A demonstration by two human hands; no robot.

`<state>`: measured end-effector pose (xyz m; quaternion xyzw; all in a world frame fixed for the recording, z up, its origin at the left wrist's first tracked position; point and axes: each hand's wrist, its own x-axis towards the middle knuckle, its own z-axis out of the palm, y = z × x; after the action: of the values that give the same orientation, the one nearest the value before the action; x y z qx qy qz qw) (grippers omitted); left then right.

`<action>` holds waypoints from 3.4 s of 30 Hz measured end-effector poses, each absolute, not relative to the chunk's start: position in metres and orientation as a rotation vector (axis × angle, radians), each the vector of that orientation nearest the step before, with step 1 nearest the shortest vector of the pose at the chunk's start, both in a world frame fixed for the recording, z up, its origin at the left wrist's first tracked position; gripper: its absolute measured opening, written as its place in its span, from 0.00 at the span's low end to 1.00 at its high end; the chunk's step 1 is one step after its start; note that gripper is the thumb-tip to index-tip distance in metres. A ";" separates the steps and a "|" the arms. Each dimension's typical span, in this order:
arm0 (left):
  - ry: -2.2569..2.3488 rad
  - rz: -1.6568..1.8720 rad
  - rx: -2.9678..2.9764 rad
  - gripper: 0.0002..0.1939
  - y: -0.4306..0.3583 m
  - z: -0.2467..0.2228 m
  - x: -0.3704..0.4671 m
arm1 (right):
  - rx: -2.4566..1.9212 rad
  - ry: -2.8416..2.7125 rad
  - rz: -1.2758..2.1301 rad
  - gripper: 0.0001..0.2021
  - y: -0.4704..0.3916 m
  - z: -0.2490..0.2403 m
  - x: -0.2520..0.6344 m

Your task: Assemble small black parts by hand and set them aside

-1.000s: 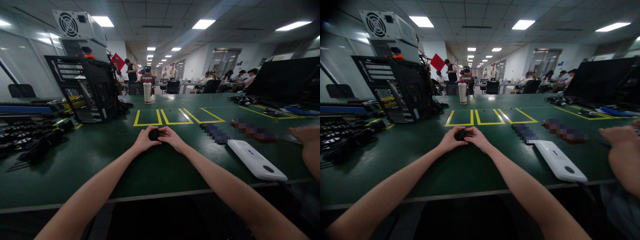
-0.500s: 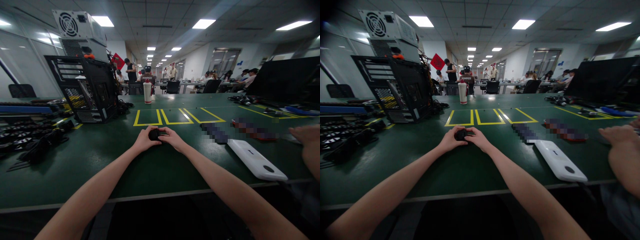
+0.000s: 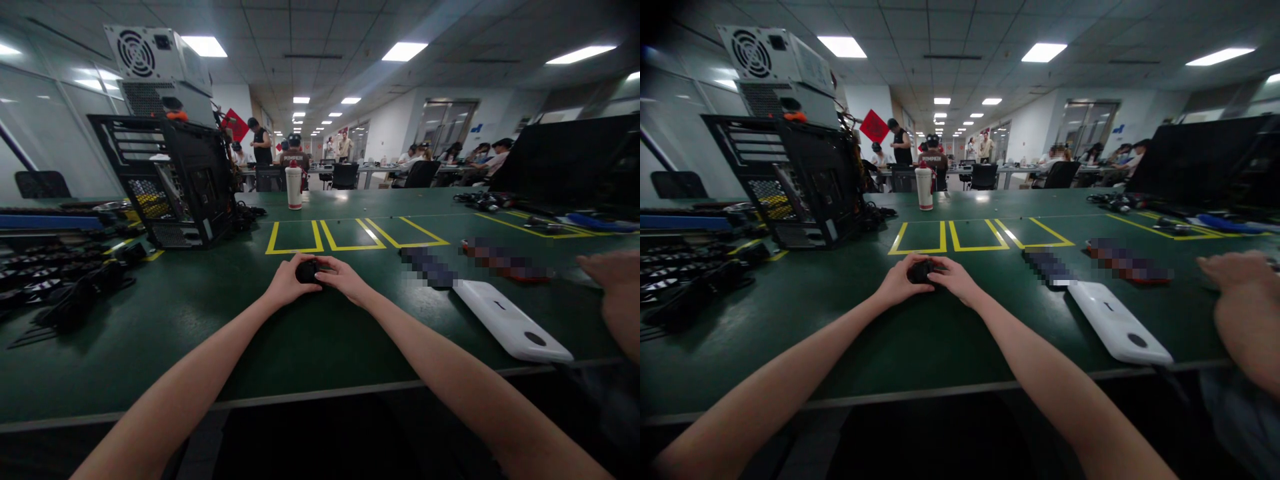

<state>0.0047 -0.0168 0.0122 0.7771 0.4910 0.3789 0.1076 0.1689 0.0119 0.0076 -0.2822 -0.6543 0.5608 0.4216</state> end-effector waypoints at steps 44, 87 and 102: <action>1.478 1.096 2.261 0.32 -0.018 0.013 0.004 | -0.712 -1.647 1.334 0.16 0.011 0.006 0.171; 1.447 1.096 2.274 0.32 -0.017 0.013 0.003 | -0.703 -1.673 1.318 0.17 0.015 0.005 0.172; 1.445 1.091 2.270 0.32 -0.014 0.012 0.003 | -0.750 -1.652 1.350 0.16 0.015 0.005 0.173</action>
<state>0.0028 -0.0140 0.0117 0.7762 0.4942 0.3731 0.1186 0.1728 0.0147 0.0050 -0.2999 -0.6610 0.5401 0.4260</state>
